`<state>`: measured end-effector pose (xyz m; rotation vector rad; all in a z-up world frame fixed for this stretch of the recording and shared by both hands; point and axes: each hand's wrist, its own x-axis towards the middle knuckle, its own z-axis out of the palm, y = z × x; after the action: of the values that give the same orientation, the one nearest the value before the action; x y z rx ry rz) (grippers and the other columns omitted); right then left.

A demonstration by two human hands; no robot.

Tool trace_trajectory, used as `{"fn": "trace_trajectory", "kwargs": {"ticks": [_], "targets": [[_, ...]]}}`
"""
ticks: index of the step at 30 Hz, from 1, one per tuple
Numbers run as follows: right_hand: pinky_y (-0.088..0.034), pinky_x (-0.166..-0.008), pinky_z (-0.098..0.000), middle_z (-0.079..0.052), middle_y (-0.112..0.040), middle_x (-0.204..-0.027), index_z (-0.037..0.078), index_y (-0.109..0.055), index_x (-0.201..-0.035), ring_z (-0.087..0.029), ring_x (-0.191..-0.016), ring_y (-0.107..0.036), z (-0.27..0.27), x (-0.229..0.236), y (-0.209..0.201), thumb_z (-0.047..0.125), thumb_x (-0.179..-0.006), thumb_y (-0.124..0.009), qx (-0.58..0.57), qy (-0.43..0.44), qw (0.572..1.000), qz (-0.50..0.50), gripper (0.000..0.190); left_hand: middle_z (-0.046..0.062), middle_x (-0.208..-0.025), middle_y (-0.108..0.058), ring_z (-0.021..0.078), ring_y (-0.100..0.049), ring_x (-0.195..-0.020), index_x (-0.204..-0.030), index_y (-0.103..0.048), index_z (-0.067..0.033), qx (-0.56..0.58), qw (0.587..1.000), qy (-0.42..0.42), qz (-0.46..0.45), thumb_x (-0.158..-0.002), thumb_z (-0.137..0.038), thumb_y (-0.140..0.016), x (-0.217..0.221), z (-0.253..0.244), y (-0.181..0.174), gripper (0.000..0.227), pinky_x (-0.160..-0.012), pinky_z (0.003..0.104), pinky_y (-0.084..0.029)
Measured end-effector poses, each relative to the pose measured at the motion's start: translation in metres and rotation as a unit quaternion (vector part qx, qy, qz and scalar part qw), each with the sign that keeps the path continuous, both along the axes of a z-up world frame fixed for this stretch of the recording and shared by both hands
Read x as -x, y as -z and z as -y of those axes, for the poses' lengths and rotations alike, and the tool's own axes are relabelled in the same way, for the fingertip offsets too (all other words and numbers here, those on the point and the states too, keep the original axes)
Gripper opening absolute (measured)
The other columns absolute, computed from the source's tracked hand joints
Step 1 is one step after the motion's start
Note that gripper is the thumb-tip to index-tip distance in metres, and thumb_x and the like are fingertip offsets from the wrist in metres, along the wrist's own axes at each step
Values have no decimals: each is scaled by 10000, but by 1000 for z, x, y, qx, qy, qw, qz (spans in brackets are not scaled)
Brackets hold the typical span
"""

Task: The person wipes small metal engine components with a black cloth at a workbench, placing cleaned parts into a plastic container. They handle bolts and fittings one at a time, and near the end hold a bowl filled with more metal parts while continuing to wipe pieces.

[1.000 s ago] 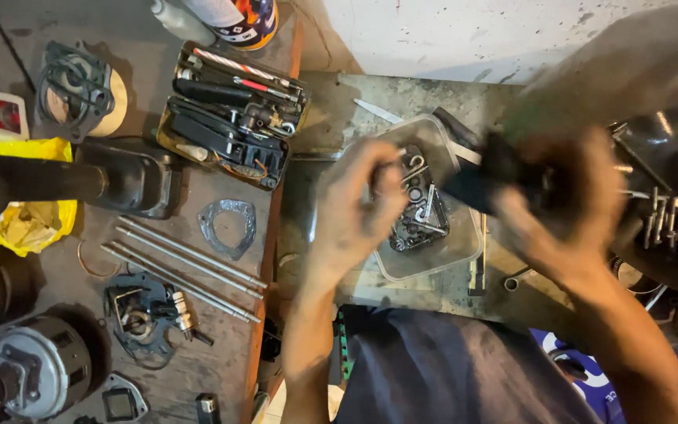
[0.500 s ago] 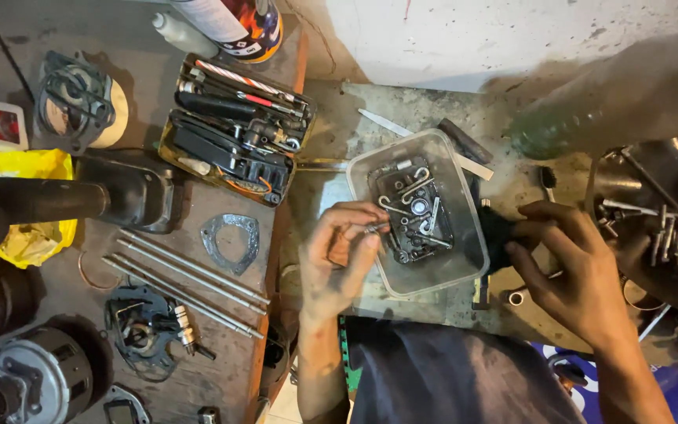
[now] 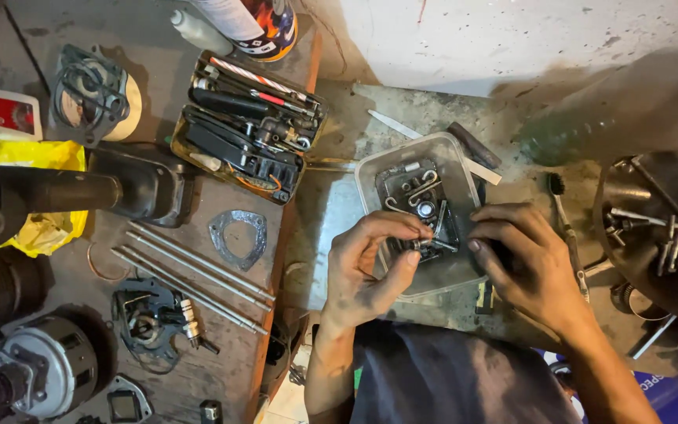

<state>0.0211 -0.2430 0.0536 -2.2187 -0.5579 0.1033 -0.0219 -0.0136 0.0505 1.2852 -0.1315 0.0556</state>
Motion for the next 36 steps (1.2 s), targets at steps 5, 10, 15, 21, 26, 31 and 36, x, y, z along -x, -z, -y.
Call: {"fn": "trace_trajectory", "kwargs": {"ticks": [5, 10, 15, 21, 26, 31, 36], "targets": [[-507, -969, -385, -90, -681, -1213, 35, -704, -1019, -268, -1113, -646, 2, 5, 7, 57, -839, -732, -15, 24, 999, -22, 184, 144, -1188, -670, 202, -685, -1111, -1200, -611, 34, 27, 999, 5, -27, -986, 73, -665, 2, 2, 7, 224, -1014, 348, -567], [-540, -894, -334, -87, -686, -1213, 40, -706, -1032, -230, -1062, -682, 21, 9, 29, 42, -848, -754, -59, 61, 996, -17, 190, 120, -1124, -688, 181, -695, -1012, -1223, -616, 30, 34, 997, -56, -39, -1007, 48, -666, 10, -11, 19, 222, -913, 316, -578], [-545, -919, -291, -62, -693, -1167, 50, -694, -1125, -206, -1071, -688, 43, 14, 48, -8, -907, -749, -43, 109, 993, 34, 232, 83, -1133, -670, 141, -658, -984, -1219, -629, 19, -24, 986, -137, -87, -1030, -54, -647, 24, -28, 50, 203, -912, 298, -561], [-541, -804, -318, -112, -640, -1323, 62, -717, -1116, -211, -946, -653, 27, 8, 35, 13, -859, -758, -6, 126, 991, -49, 264, 75, -1058, -712, 116, -665, -924, -1164, -635, 13, -60, 964, -173, -191, -994, -59, -674, 36, -32, 71, 189, -871, 279, -551], [-516, -1041, -428, -175, -452, -1499, 74, -700, -1155, -367, -1357, -512, -3, 0, 13, 76, -832, -774, 61, 24, 997, 30, 332, 56, -1029, -723, 102, -677, -933, -1170, -623, -2, -33, 971, -137, -191, -994, -44, -662, 34, -27, 70, 185, -874, 262, -564], [-389, -1211, -570, -105, -353, -1632, 140, -712, -1257, -431, -1494, -347, -26, -21, 10, 99, -870, -747, 158, -13, 979, 126, 390, 37, -954, -641, 76, -556, -869, -1165, -666, 13, -136, 959, -148, -199, -994, -23, -724, 39, -29, 79, 185, -776, 218, -457], [18, -1172, -801, -30, -153, -1774, 179, -702, -1403, -384, -1602, 32, -49, -44, 28, 27, -896, -576, 316, -119, 932, 134, 545, 8, -1039, -678, 54, -602, -944, -1157, -625, -14, -47, 977, -115, -173, -1000, -72, -698, 37, -28, 78, 183, -839, 200, -484]]}}
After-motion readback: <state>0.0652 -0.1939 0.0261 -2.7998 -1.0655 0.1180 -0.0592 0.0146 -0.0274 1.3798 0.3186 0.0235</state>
